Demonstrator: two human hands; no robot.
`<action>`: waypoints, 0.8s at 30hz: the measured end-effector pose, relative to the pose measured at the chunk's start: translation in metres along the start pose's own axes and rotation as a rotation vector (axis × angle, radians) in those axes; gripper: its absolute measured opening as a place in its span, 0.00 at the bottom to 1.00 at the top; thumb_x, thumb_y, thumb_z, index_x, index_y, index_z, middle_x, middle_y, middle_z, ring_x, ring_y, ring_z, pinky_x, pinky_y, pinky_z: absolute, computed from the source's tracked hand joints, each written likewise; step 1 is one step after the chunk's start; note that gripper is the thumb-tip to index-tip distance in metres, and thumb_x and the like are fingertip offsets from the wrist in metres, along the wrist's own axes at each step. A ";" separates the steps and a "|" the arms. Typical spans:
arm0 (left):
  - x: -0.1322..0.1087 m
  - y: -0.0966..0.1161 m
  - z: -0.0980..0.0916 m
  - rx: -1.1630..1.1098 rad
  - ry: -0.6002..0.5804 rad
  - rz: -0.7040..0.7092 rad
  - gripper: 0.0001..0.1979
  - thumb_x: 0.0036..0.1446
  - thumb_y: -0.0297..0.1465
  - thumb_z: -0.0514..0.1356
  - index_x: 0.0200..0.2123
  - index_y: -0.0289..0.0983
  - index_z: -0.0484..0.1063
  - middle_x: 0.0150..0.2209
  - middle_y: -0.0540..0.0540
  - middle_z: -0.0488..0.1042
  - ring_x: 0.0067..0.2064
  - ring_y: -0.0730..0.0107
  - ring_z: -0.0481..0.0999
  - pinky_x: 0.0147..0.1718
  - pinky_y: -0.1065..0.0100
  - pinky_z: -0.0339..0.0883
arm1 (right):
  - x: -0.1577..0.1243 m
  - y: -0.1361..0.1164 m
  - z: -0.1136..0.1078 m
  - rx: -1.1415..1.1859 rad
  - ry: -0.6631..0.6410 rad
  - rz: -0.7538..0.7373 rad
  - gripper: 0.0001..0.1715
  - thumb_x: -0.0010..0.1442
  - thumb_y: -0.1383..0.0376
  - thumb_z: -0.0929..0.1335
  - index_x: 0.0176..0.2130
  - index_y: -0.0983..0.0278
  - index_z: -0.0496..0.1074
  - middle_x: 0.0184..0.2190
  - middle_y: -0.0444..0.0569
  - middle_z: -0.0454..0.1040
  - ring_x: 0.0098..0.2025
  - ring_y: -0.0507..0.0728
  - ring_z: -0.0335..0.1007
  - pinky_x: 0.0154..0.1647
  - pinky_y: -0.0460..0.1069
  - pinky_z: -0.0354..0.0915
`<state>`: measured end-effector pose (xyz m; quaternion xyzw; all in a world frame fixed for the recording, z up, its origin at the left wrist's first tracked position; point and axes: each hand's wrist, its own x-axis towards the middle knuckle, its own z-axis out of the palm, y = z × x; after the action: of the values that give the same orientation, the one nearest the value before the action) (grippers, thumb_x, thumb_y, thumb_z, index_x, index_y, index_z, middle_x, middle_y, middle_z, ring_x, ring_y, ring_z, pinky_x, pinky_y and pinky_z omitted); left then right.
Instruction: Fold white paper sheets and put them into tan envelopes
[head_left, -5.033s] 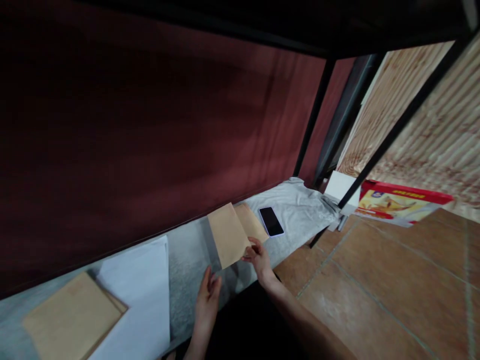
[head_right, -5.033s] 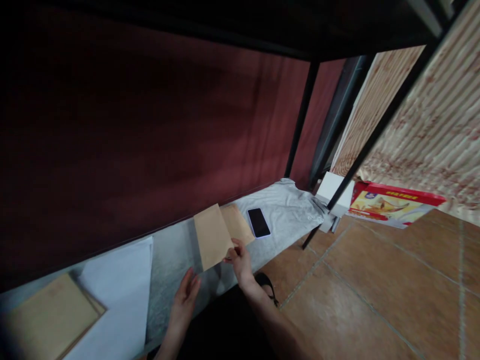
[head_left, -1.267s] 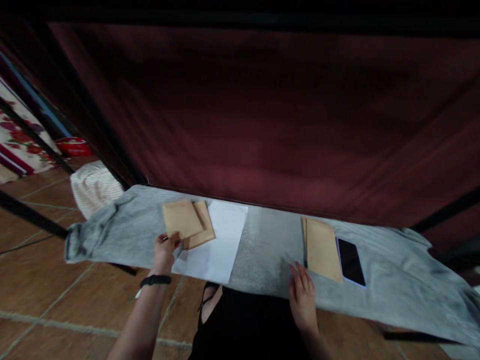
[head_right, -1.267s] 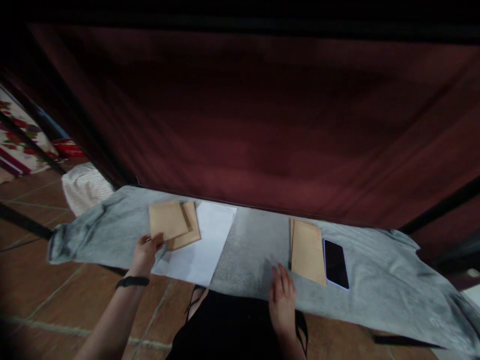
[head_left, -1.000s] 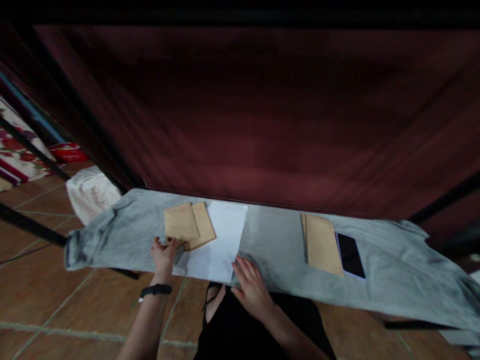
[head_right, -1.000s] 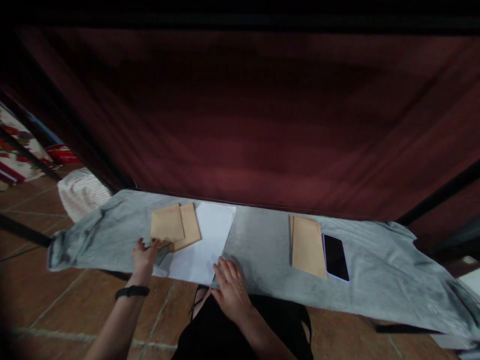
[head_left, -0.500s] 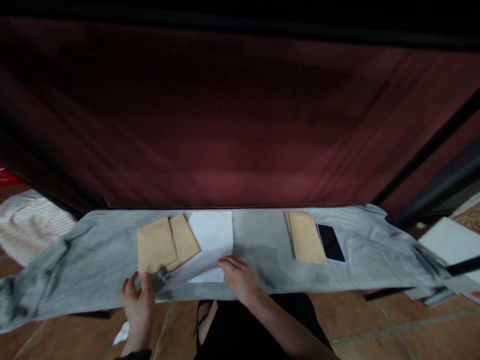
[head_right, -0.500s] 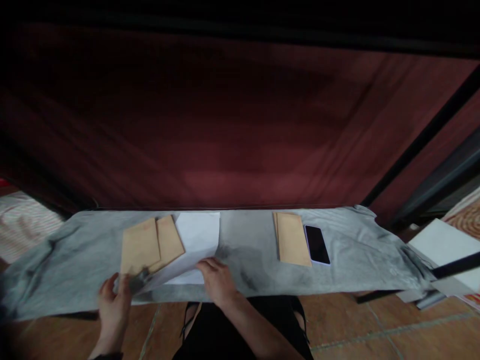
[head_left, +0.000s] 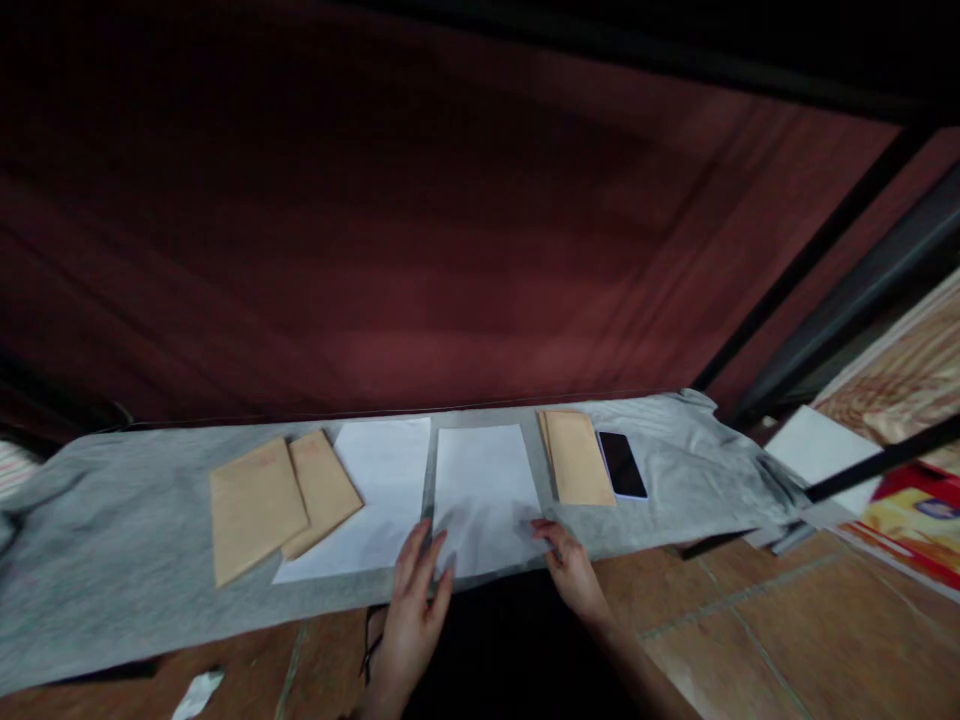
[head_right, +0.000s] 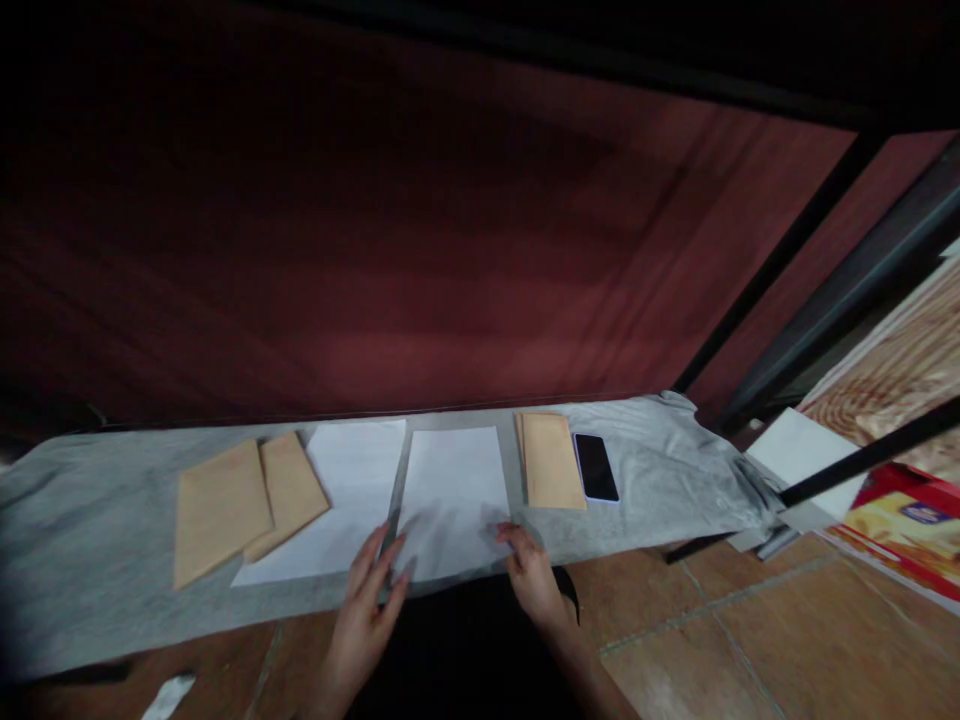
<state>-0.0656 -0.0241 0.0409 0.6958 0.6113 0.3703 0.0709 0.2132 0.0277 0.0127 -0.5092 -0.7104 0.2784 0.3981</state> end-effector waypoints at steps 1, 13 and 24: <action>-0.001 0.006 0.010 0.051 -0.067 0.080 0.25 0.65 0.34 0.52 0.65 0.49 0.59 0.69 0.45 0.57 0.69 0.57 0.57 0.64 0.51 0.59 | 0.000 0.001 0.000 -0.008 -0.014 -0.002 0.21 0.54 0.75 0.60 0.42 0.58 0.73 0.49 0.49 0.77 0.54 0.59 0.73 0.58 0.58 0.68; 0.017 -0.017 0.046 0.530 -0.346 0.432 0.44 0.53 0.13 0.43 0.70 0.49 0.49 0.71 0.50 0.52 0.71 0.62 0.50 0.66 0.46 0.55 | 0.003 -0.002 0.009 -0.154 0.022 -0.085 0.33 0.55 0.79 0.58 0.53 0.58 0.73 0.54 0.50 0.74 0.58 0.58 0.70 0.61 0.59 0.67; 0.025 -0.008 0.052 0.397 -0.406 0.404 0.31 0.62 0.24 0.49 0.68 0.41 0.55 0.68 0.43 0.61 0.68 0.59 0.59 0.65 0.48 0.58 | 0.017 -0.006 -0.006 -0.254 -0.146 0.010 0.37 0.53 0.80 0.59 0.55 0.55 0.73 0.58 0.46 0.73 0.63 0.56 0.65 0.69 0.64 0.53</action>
<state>-0.0409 0.0190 0.0099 0.8623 0.4950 0.1047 -0.0203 0.2124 0.0416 0.0259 -0.5375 -0.7644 0.2245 0.2764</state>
